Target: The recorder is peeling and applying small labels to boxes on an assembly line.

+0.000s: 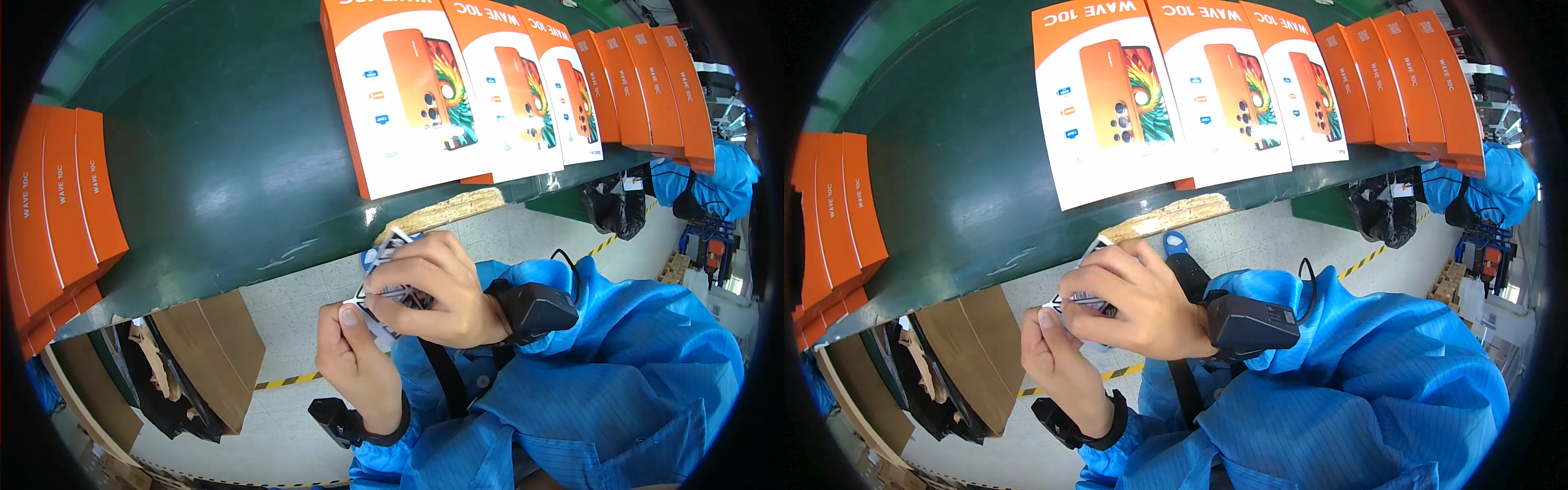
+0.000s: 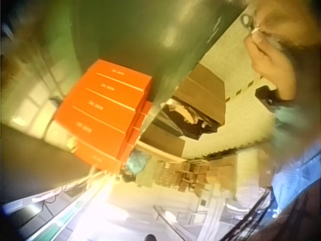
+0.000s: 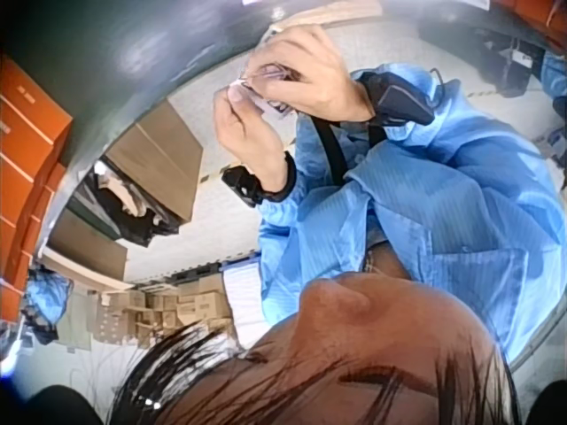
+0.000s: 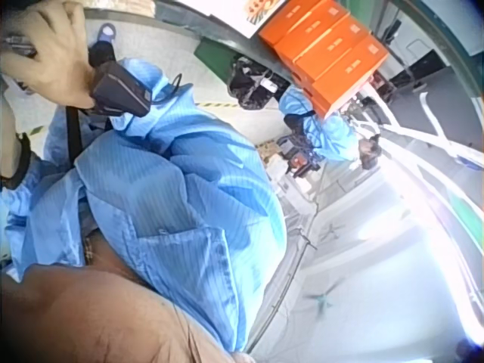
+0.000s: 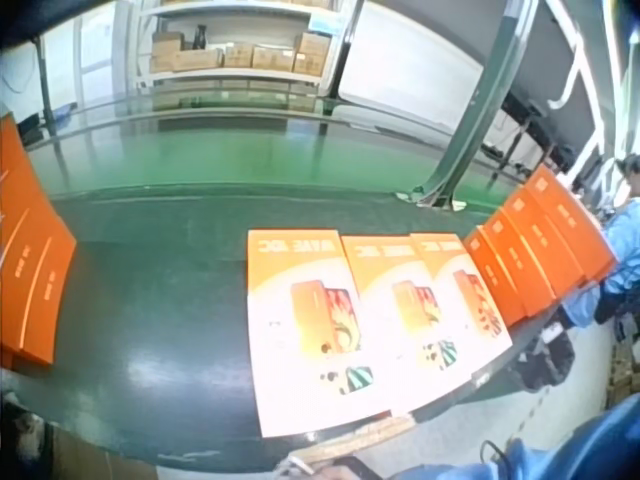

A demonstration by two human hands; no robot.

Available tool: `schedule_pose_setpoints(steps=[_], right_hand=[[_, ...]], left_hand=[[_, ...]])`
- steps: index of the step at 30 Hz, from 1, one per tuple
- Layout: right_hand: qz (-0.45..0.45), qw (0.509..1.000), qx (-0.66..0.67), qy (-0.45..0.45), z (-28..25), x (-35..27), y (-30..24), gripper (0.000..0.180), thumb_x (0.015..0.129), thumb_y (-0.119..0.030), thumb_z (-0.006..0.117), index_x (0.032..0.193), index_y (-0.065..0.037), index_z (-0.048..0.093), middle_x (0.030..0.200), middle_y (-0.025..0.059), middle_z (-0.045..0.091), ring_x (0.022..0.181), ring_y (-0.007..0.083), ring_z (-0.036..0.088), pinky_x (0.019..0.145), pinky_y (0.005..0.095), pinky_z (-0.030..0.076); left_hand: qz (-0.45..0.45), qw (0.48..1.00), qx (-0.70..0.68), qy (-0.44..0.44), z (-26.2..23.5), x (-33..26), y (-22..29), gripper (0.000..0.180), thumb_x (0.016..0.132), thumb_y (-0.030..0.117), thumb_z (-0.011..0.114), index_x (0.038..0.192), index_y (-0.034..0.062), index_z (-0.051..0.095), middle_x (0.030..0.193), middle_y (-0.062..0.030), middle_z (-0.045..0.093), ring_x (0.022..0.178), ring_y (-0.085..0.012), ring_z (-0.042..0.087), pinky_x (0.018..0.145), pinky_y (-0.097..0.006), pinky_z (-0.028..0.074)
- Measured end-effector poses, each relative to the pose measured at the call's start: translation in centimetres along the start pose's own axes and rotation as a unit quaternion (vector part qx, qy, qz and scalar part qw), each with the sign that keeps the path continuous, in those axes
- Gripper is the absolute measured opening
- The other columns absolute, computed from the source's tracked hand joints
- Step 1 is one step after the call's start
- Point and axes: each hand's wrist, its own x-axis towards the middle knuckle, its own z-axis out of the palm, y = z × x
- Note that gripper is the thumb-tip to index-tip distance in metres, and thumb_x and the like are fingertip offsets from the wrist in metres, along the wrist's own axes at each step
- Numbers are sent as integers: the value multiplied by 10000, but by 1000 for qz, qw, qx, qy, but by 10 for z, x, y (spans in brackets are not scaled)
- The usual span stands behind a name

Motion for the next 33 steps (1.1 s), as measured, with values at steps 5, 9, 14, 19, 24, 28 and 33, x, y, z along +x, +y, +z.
schedule_pose_setpoints(steps=[5, 9, 14, 19, 24, 28, 33], right_hand=[[19, 999, 47, 9, 1, -1, 1, 188, 579, -102, 626, 755, -58, 577, 850, 42, 544, 767, 192, 503, 633, 296, 375], [75, 997, 37, 1, -1, 3, 0, 182, 592, -94, 624, 760, -50, 571, 848, 49, 542, 772, 190, 519, 646, 294, 387], [27, 1000, 5, 12, 0, 2, 2, 174, 600, -84, 622, 761, -52, 564, 834, 49, 553, 768, 190, 539, 648, 290, 392], [0, 1000, -1, 25, -2, -4, 7, 176, 600, -80, 624, 770, -75, 578, 852, 54, 554, 784, 193, 528, 652, 294, 381], [50, 984, 169, -14, -33, 1, 6, 164, 657, -95, 636, 813, -76, 592, 834, 60, 526, 781, 201, 486, 658, 300, 369], [210, 892, 398, -36, -62, 32, 25, 58, 734, -96, 580, 762, -73, 534, 737, -1, 493, 656, 114, 423, 604, 231, 342], [186, 915, 308, -184, -63, 80, 62, 93, 744, -86, 558, 733, -18, 495, 638, 13, 500, 581, 75, 427, 523, 215, 347]], left_hand=[[7, 999, -31, -11, 1, 2, -2, 245, 872, 185, 388, 722, 1, 450, 586, -16, 445, 538, -51, 373, 464, -201, 301], [28, 1000, 5, 8, 9, -3, -2, 240, 873, 185, 386, 735, 4, 463, 586, -21, 451, 535, -51, 378, 465, -202, 304], [25, 999, 41, 17, 14, -4, 3, 271, 895, 206, 338, 726, 9, 417, 645, -13, 425, 576, -45, 396, 504, -179, 339], [-3, 1000, -7, -7, 14, -4, -1, 270, 896, 211, 341, 729, 10, 411, 673, -22, 444, 613, -54, 425, 541, -178, 366], [-15, 992, -123, -33, 8, 6, -11, 267, 894, 219, 352, 723, 20, 403, 669, -19, 448, 624, -54, 426, 570, -170, 366], [58, 998, -4, 14, 4, 12, -23, 291, 869, 225, 390, 668, 15, 388, 639, -51, 481, 558, -86, 400, 497, -222, 316], [328, 933, 10, -148, 33, 12, -9, 140, 766, 104, 519, 667, 23, 463, 1040, -172, 542, 684, -175, 583, 540, -219, 420]])
